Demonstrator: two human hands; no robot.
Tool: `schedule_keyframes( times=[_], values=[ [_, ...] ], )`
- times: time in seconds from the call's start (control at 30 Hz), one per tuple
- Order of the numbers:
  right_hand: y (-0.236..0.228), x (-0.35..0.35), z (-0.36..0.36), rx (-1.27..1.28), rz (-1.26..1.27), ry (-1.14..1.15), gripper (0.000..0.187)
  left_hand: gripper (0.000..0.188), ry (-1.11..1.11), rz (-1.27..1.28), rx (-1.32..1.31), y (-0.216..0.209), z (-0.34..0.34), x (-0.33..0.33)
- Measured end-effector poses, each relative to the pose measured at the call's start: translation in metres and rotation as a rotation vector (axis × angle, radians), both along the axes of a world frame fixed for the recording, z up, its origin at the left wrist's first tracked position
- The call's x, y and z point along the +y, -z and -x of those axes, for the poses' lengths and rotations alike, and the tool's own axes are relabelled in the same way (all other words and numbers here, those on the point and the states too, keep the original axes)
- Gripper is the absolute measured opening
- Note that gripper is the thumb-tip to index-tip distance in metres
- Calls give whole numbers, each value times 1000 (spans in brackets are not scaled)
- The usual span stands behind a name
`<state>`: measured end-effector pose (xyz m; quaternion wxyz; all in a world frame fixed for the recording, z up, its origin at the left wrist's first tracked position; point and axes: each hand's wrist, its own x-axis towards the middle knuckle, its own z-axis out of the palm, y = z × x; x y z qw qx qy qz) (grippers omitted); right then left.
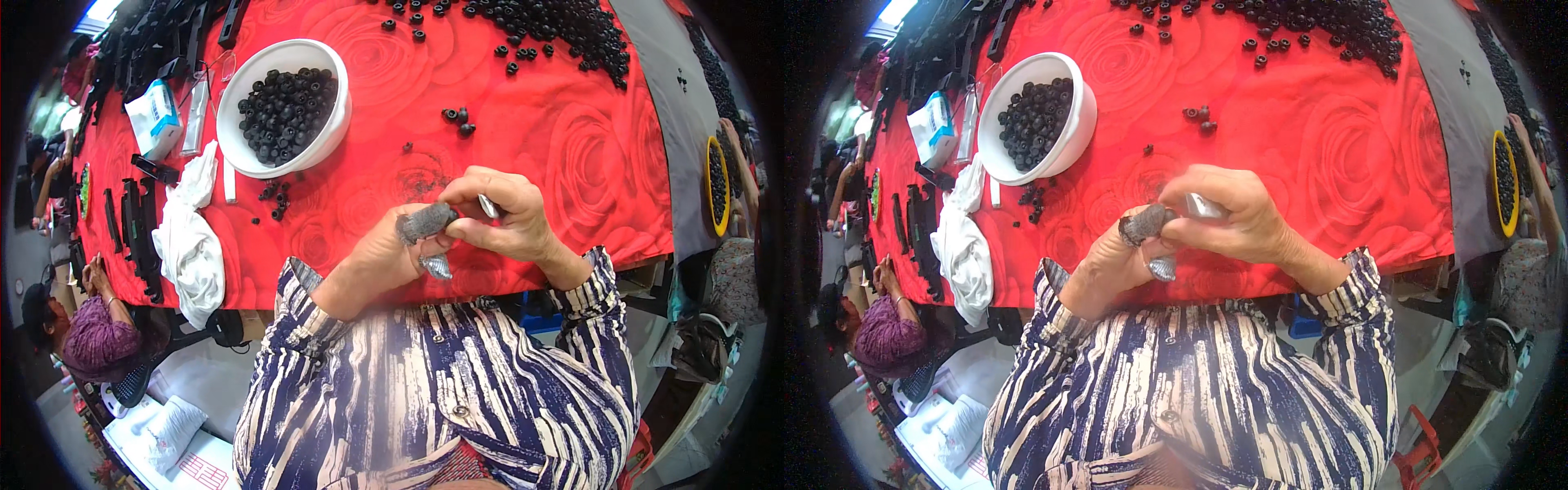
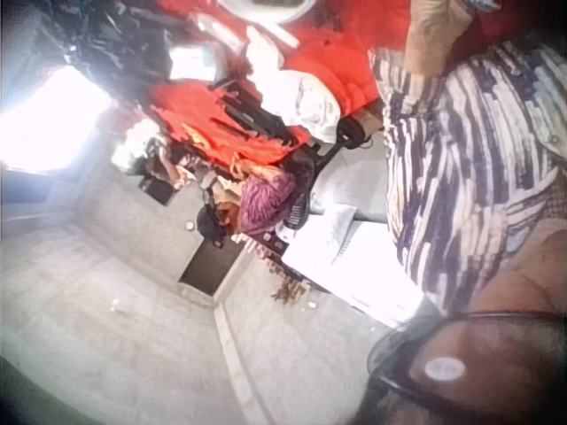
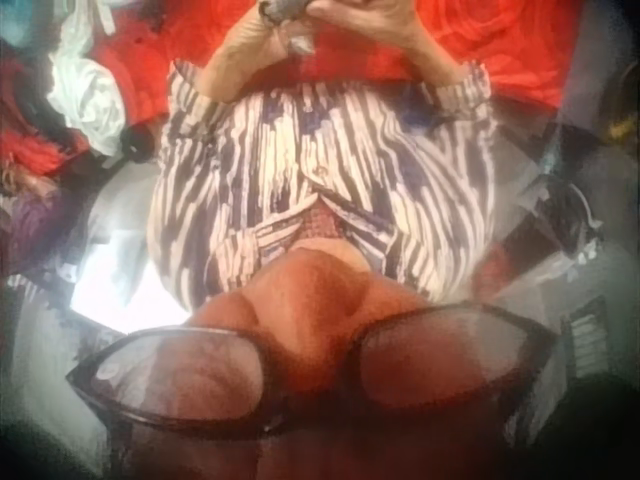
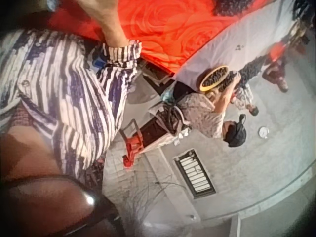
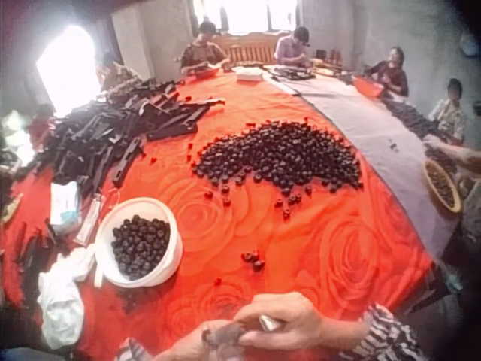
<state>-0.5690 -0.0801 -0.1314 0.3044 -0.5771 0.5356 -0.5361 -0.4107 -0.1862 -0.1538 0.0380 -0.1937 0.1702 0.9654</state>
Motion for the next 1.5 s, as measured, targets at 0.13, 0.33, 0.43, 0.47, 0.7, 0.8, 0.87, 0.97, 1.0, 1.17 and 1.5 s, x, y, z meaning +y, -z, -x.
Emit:
schedule_keyframes(
  times=[0.13,0.33,0.43,0.47,0.7,0.8,0.87,0.97,1.0,1.17,1.5],
  values=[
    [1,3,-6,120,87,110,26,13,-49,-126,102,-1,0,2],
    [5,3,-1,117,126,9,28,5,71,335,140,0,-8,-5],
    [3,0,-4,129,178,9,30,7,48,400,153,0,-8,-5],
    [3,-1,-7,152,225,76,31,7,0,392,155,1,-7,-3],
    [-1,-1,-13,351,455,104,32,26,-85,169,38,-3,-13,0],
    [3,-2,-14,319,460,66,33,24,-43,127,137,3,-17,-7],
    [4,-4,-16,291,442,46,33,22,9,199,194,10,-19,-12],
    [2,-4,-21,358,427,54,37,23,-72,190,141,6,-21,-9],
    [1,-4,-24,459,456,104,39,23,-77,188,146,6,-22,-7],
    [2,7,-24,732,508,188,48,26,-164,172,185,9,-20,3],
    [-28,21,-25,126,-102,135,34,22,-247,328,90,-14,-30,6]
  ],
)
